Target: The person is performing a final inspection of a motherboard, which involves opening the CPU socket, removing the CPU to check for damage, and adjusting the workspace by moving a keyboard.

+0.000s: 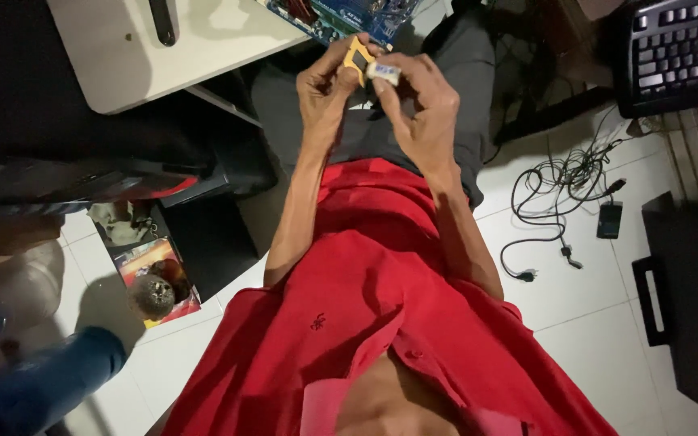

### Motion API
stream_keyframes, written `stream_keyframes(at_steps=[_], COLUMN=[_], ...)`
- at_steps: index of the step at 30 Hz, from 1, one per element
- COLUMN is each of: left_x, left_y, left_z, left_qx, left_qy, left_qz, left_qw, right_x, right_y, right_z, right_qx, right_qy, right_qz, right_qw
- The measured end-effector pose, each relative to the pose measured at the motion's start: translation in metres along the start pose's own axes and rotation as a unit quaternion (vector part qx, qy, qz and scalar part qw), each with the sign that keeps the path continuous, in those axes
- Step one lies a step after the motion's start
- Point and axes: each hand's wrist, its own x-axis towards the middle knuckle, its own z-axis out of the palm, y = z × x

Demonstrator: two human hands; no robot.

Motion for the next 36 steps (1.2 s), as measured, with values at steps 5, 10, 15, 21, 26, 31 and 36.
stream_keyframes(at_steps=[5,10,15,21,26,31,36], left_x=[-0.003,-0.001,-0.003,-0.002,0.001,0.002,0.000], left_y=[0.002,-0.011,-0.006,-0.002,-0.001,-0.002,-0.003], left_z=[-0.002,-0.012,-0.012,-0.006,-0.007,-0.008,-0.010], left_qx=[0.014,-0.026,-0.044,-0.046,-0.008,-0.008,0.039], left_qy=[0.016,-0.003,0.025,0.010,-0.006,-0.027,-0.021], left_qz=[-0.014,0.002,-0.016,-0.003,0.007,0.023,0.027], left_qw=[1.000,1.000,0.999,0.999,1.000,0.999,0.999], right_x=[0.002,0.000,-0.013,-0.008,-0.007,-0.002,0.002], right_y=[-0.003,0.001,0.013,0.018,0.015,0.002,0.000], right_z=[0.000,0.003,0.003,0.002,0.006,0.002,-0.001], right_qx=[0.014,-0.017,0.194,0.209,0.180,0.054,0.019], right_qy=[-0.010,-0.002,-0.030,0.021,0.032,0.018,0.007], right_qz=[0.008,-0.001,0.134,0.107,0.064,0.028,0.019], right_qw=[1.000,1.000,0.971,0.972,0.981,0.998,1.000])
